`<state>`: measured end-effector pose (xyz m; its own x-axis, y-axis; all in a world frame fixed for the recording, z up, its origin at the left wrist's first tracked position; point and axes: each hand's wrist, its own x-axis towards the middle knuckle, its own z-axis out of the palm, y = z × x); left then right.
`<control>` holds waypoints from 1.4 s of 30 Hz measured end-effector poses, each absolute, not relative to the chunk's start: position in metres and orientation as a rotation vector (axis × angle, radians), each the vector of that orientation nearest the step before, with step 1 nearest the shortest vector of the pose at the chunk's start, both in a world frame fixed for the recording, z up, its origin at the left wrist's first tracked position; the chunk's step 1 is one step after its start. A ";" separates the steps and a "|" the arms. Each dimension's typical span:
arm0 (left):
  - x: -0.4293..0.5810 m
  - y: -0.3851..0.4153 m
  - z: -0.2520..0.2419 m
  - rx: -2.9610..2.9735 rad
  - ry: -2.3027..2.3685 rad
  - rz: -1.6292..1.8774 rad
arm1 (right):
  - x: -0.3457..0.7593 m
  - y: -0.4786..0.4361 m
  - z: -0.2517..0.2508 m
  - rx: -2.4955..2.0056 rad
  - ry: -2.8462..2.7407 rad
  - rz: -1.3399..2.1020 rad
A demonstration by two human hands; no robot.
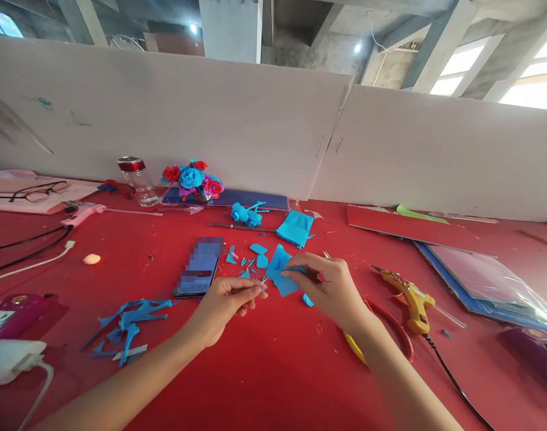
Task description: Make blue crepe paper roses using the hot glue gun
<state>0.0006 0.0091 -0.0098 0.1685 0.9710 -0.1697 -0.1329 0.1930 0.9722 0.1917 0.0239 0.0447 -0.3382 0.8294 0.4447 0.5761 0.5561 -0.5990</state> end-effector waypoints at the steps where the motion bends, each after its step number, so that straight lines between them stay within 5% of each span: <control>1: 0.001 0.009 -0.010 1.040 1.072 1.025 | 0.191 0.025 0.044 -1.110 -2.064 0.434; 18: 0.000 0.010 -0.013 1.162 1.080 1.030 | 0.191 0.030 0.039 -1.073 -2.107 -0.013; 25: 0.000 0.008 -0.010 1.050 1.040 0.996 | 0.204 0.033 0.050 -0.641 -2.388 -0.392; 42: 0.001 0.008 -0.009 1.271 1.099 0.951 | 0.202 0.034 0.067 -0.592 -2.687 -0.304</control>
<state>0.0008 0.0077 -0.0094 0.2336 0.9678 -0.0941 0.0460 0.0856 0.9953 0.2017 0.0344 0.0673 -0.8426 0.3610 0.3995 0.4412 0.8882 0.1280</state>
